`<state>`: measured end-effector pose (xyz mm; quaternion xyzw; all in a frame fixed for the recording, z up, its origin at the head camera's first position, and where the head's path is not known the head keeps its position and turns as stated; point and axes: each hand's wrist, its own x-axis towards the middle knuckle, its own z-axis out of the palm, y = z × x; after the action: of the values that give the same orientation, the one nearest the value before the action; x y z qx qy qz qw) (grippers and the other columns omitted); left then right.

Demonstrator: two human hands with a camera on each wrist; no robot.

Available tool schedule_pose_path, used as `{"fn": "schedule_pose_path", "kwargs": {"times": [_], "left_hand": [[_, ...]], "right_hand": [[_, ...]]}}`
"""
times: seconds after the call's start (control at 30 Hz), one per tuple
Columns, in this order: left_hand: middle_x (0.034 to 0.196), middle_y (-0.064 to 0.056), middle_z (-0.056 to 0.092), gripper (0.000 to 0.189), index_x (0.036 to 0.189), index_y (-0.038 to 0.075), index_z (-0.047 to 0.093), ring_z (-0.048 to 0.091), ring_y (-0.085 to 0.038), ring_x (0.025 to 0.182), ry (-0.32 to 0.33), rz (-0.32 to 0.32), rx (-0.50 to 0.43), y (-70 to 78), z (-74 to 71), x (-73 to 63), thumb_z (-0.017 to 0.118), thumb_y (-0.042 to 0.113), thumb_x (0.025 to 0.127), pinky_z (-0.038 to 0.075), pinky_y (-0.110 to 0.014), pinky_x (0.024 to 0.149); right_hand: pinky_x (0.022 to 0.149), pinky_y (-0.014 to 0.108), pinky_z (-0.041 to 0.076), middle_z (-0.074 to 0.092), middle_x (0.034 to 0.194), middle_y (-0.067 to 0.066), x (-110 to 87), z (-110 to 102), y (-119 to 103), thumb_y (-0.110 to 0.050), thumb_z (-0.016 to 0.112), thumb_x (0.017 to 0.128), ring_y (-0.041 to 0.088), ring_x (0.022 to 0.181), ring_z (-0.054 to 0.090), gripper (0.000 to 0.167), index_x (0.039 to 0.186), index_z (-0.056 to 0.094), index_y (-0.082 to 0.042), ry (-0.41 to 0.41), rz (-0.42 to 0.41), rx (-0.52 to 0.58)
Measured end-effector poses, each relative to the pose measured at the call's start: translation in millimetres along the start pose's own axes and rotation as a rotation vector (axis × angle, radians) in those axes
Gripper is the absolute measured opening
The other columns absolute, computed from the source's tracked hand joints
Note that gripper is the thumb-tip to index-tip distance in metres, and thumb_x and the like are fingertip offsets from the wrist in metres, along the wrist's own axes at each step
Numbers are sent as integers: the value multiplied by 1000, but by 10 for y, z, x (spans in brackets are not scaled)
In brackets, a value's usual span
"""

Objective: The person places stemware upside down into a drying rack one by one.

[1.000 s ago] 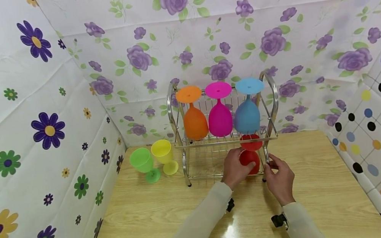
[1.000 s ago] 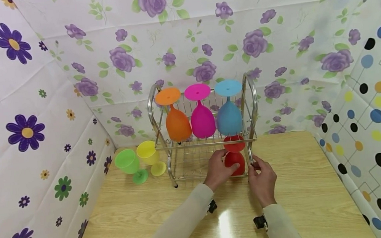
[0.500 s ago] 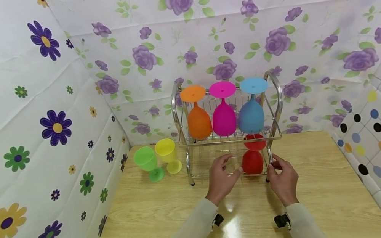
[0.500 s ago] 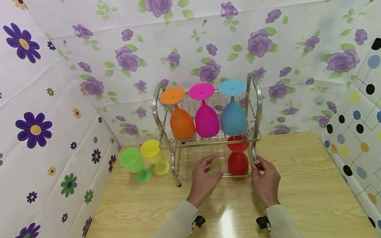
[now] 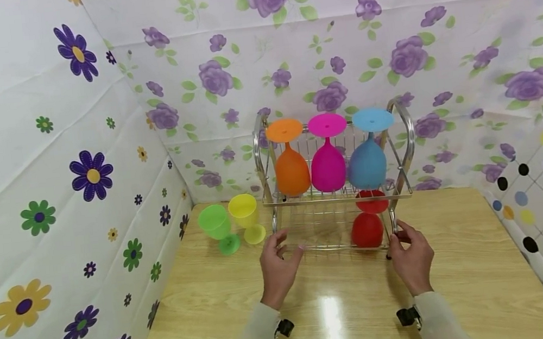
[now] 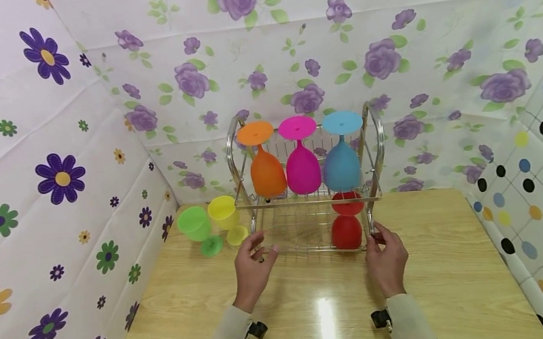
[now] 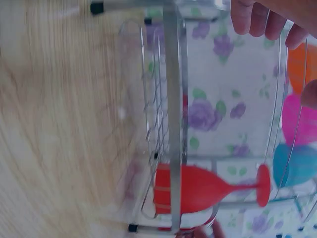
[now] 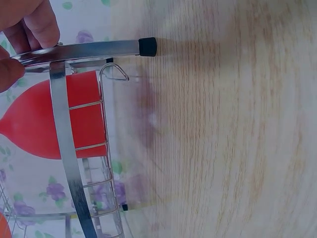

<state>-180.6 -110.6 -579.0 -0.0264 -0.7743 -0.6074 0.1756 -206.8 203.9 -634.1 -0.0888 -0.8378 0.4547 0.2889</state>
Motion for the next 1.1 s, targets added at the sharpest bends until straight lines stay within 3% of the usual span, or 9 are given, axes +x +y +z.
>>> {"fn": "schedule_pose_path", "kwargs": {"times": [0.13,0.23,0.37,0.6,0.8,0.93,1.1], "left_hand": [[138,-10,63,50,140,12,63,60,-33,131,106,6,5,-39,-184,37,82,17,94,57,-54,107],[138,-10,63,50,140,13,63,60,-37,131,167,12,9,-75,-326,72,82,20,94,57,-54,107],[137,-7,64,49,138,14,64,61,-34,131,238,3,8,-119,-504,113,83,20,94,56,-56,107],[134,-8,64,50,136,7,62,59,-23,127,397,-70,-17,-226,-772,182,84,13,91,57,-46,106],[141,-18,55,61,140,-2,53,52,-30,135,540,-105,-63,-386,-956,321,85,10,90,50,-54,112],[145,-19,50,66,143,-1,49,47,-34,140,589,-119,-49,-488,-1071,421,85,9,88,46,-57,116],[149,-20,47,73,147,1,46,44,-34,143,595,-131,-17,-627,-1195,542,86,12,87,42,-57,120]], "right_hand": [[85,33,52,73,108,14,2,-2,2,-5,73,98,31,99,71,44,141,70,-14,-5,1,4],[84,27,50,73,108,14,3,-3,11,-5,74,98,30,98,71,44,141,70,-13,-4,-5,9],[80,11,45,73,107,14,1,-12,12,-4,74,97,30,98,71,44,140,70,-13,1,-6,11],[79,3,39,73,107,14,-4,-10,8,-4,73,98,29,97,70,43,140,70,-12,-1,0,17],[78,-2,39,75,106,14,-2,-19,24,-4,74,97,30,96,72,41,137,71,-12,5,2,30],[77,-4,38,75,106,14,1,-29,21,-4,74,97,32,97,72,40,136,72,-12,-1,12,34],[78,-4,38,76,106,14,6,-28,8,-4,75,96,32,97,73,40,136,72,-12,-2,14,36]]}}
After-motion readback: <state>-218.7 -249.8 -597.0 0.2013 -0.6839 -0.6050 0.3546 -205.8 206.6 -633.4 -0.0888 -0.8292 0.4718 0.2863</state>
